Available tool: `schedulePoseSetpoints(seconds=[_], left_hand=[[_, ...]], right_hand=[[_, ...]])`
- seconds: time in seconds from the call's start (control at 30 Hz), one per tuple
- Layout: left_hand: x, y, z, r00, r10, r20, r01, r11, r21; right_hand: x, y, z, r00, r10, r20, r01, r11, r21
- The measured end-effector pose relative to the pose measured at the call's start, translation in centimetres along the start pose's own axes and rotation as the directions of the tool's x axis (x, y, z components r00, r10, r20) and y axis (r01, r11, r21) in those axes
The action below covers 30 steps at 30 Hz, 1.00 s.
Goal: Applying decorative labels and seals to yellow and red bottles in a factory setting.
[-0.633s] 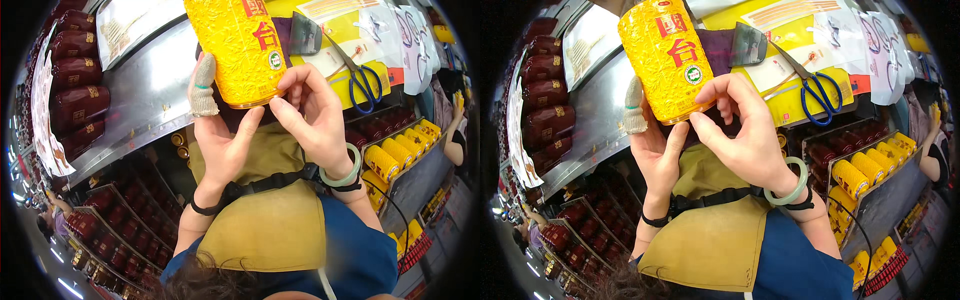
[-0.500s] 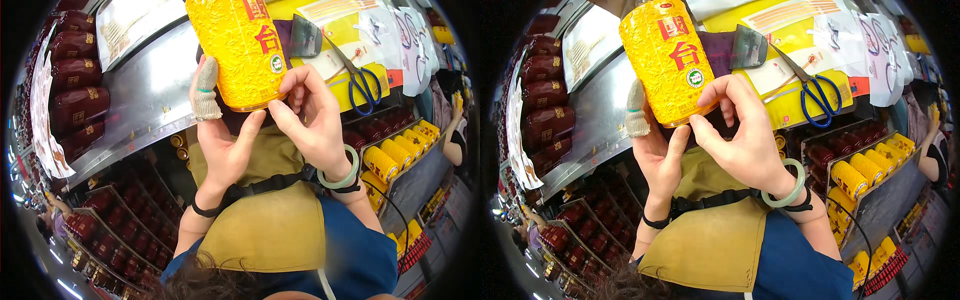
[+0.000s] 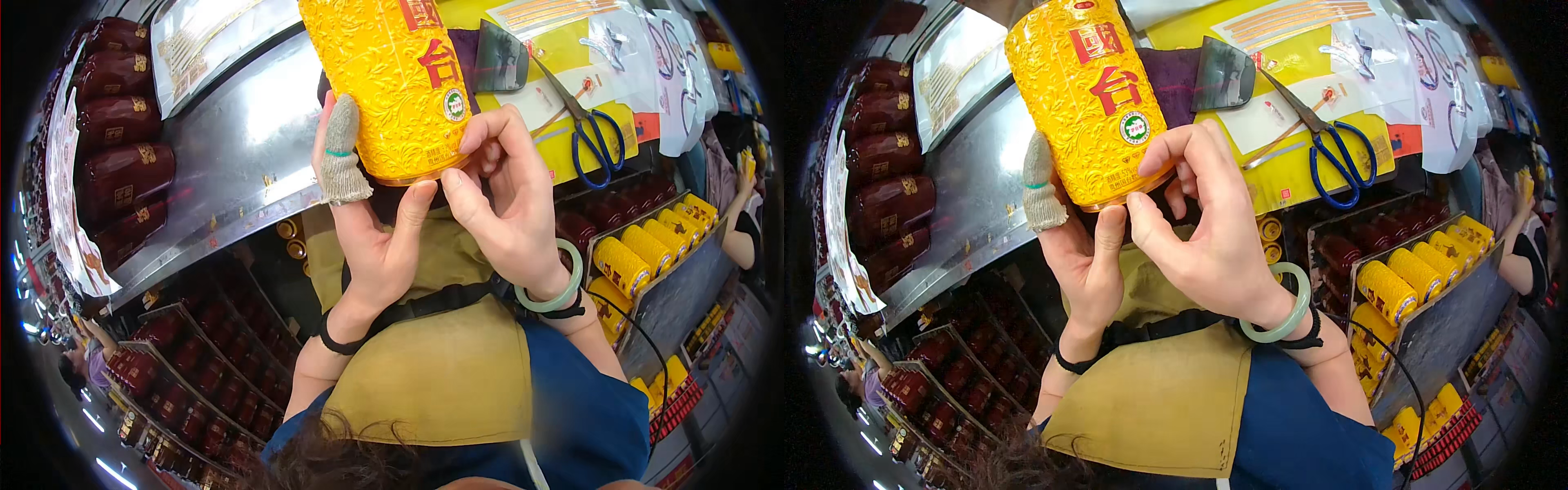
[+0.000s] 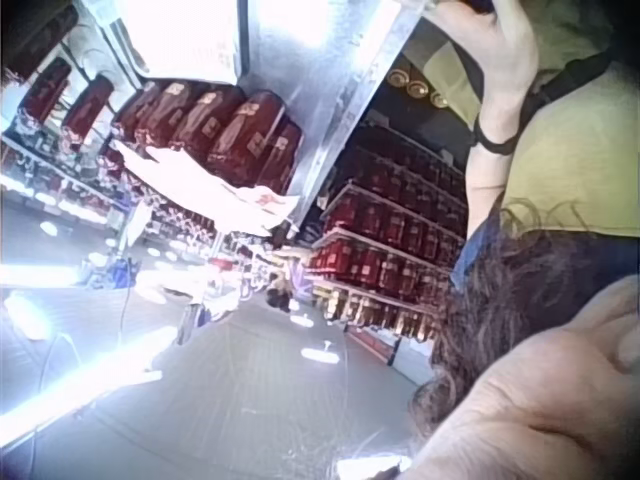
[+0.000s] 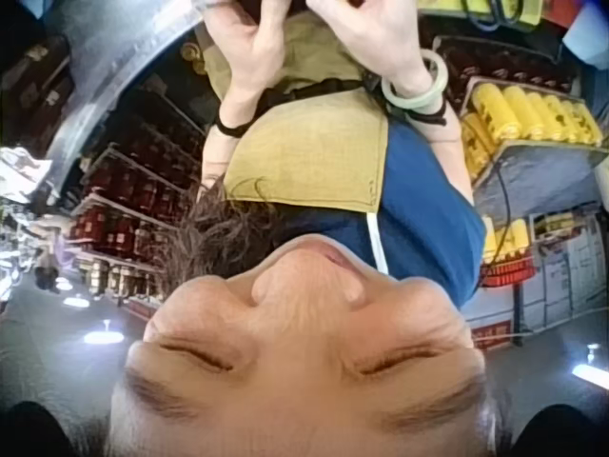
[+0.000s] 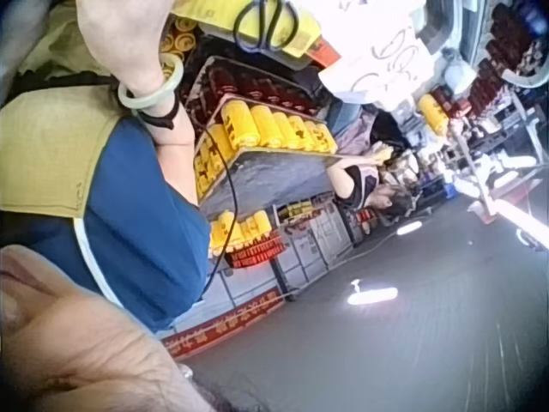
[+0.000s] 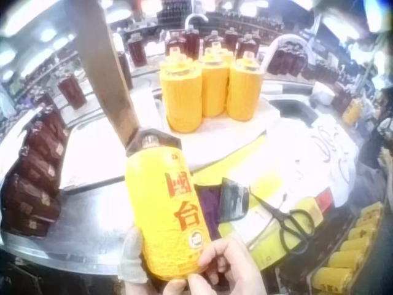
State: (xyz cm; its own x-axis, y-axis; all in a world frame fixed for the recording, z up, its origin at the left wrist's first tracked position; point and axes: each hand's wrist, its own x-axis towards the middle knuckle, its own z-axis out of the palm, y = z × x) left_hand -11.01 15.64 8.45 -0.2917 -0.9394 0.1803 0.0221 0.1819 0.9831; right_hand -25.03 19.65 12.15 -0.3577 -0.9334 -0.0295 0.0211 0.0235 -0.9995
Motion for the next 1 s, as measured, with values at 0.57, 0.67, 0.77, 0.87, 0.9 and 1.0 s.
schedulePoseSetpoints(seconds=[0.57, 0.67, 0.77, 0.87, 0.9, 1.0], left_hand=[[0.0, 1.0, -0.7, 0.991, -0.076, 0.11, 0.083, 0.995, -0.053], [0.2, 1.2, -0.8, 0.991, -0.077, 0.114, 0.078, 0.997, -0.009], [0.2, 1.1, -0.7, 0.991, -0.075, 0.11, 0.077, 0.997, -0.014], [0.0, 0.9, -0.9, 0.989, -0.089, 0.116, 0.091, 0.996, -0.012], [0.0, 0.8, -0.8, 0.99, -0.083, 0.115, 0.085, 0.996, -0.011], [0.3, 0.7, -0.7, 0.993, -0.035, 0.113, 0.04, 0.998, -0.042]], right_hand=[[0.3, -0.2, -0.7, 0.994, 0.062, 0.088, -0.072, 0.992, 0.108], [0.4, -0.5, -0.6, 0.993, 0.071, 0.097, -0.079, 0.993, 0.088], [0.4, -0.6, -0.5, 0.991, 0.097, 0.087, -0.104, 0.991, 0.088], [0.3, -0.4, -0.5, 0.989, 0.123, 0.085, -0.13, 0.988, 0.081], [0.3, -0.3, -0.5, 0.988, 0.121, 0.091, -0.129, 0.987, 0.094], [0.3, 0.0, -1.0, 0.992, 0.074, 0.098, -0.083, 0.993, 0.082]])
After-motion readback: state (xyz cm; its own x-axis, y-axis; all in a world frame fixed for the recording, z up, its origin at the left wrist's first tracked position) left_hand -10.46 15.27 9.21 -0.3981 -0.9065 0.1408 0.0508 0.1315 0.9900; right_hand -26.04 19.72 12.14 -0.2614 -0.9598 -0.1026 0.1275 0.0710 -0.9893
